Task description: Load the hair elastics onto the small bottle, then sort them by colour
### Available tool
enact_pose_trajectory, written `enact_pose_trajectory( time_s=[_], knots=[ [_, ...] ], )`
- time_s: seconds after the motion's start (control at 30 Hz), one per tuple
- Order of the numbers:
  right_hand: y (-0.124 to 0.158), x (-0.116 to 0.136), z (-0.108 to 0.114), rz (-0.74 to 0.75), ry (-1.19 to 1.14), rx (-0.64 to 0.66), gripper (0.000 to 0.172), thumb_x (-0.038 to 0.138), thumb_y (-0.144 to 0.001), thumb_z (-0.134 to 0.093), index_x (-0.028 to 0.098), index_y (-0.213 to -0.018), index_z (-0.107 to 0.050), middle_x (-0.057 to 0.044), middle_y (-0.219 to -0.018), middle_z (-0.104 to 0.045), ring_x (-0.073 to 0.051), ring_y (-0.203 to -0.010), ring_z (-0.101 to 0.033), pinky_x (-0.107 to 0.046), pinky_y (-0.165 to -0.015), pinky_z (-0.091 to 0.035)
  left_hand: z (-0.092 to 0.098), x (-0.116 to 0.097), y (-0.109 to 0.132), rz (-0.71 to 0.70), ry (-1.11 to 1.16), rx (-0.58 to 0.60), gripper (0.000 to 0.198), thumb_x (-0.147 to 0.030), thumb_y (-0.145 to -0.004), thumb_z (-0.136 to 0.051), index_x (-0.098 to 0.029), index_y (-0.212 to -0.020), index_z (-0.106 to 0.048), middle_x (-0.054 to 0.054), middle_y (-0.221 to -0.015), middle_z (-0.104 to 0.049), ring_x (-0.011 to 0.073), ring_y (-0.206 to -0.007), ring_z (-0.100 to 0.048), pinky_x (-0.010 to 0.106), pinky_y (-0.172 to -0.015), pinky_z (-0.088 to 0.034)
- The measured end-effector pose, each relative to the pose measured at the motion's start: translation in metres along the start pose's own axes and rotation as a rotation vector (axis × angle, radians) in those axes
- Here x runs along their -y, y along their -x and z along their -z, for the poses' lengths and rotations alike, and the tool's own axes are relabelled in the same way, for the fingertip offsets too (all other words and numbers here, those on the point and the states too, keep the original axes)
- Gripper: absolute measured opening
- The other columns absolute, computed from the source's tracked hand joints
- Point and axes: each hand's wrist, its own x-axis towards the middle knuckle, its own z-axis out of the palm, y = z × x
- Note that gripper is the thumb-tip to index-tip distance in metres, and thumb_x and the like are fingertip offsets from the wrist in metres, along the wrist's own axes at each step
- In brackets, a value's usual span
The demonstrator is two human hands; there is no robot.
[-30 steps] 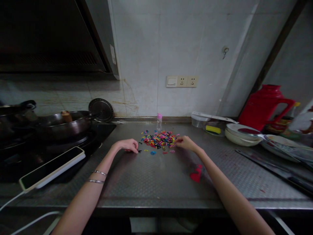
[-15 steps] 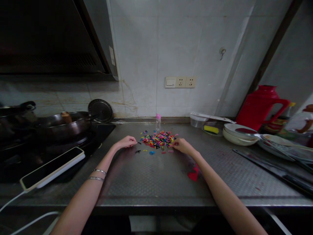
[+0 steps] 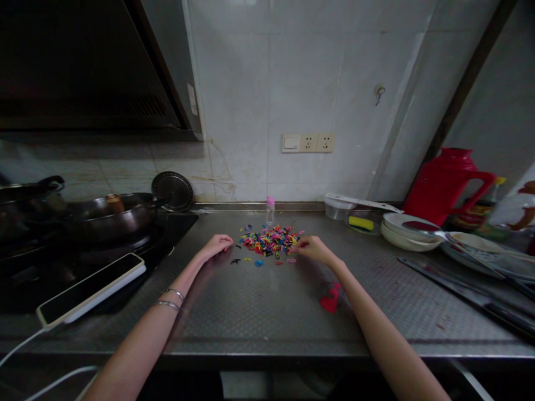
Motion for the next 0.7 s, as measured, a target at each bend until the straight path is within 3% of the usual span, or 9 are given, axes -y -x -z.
enact_pose_trajectory(
  time_s=[0.27, 0.5, 0.7],
  knots=[
    [0.001, 0.002, -0.001, 0.019, -0.056, 0.183, 0.015, 0.02, -0.064, -0.053, 0.013, -0.065, -0.066, 0.001, -0.061, -0.062, -0.01, -0.057, -0.052, -0.018, -0.055, -0.038, 0.001, 0.001, 0.0, 0.027, 0.016, -0.044, 0.046, -0.034, -0.066, -0.049, -0.011, -0.105, -0.059, -0.005, -0.049, -0.046, 0.0078, -0.043, -0.037, 0.019, -0.044, -0.027],
    [0.0, 0.005, -0.003, -0.016, -0.036, 0.284, 0.015, 0.013, -0.058, -0.051, 0.014, -0.061, -0.066, 0.001, -0.058, -0.061, -0.009, -0.055, -0.051, -0.017, -0.053, -0.037, -0.006, 0.006, 0.001, -0.005, -0.013, -0.098, 0.044, -0.039, -0.069, -0.052, -0.008, -0.099, -0.062, -0.001, -0.053, -0.052, 0.0091, -0.047, -0.043, 0.019, -0.047, -0.03],
    [0.002, 0.008, -0.002, 0.011, -0.043, 0.259, 0.015, 0.013, -0.06, -0.05, 0.014, -0.061, -0.065, 0.002, -0.056, -0.06, -0.009, -0.054, -0.051, -0.017, -0.052, -0.037, -0.012, 0.001, 0.007, -0.089, -0.297, -0.094, 0.041, -0.041, -0.073, -0.051, -0.014, -0.101, -0.064, 0.002, -0.062, -0.059, 0.0126, -0.055, -0.048, 0.021, -0.052, -0.032]
  ],
)
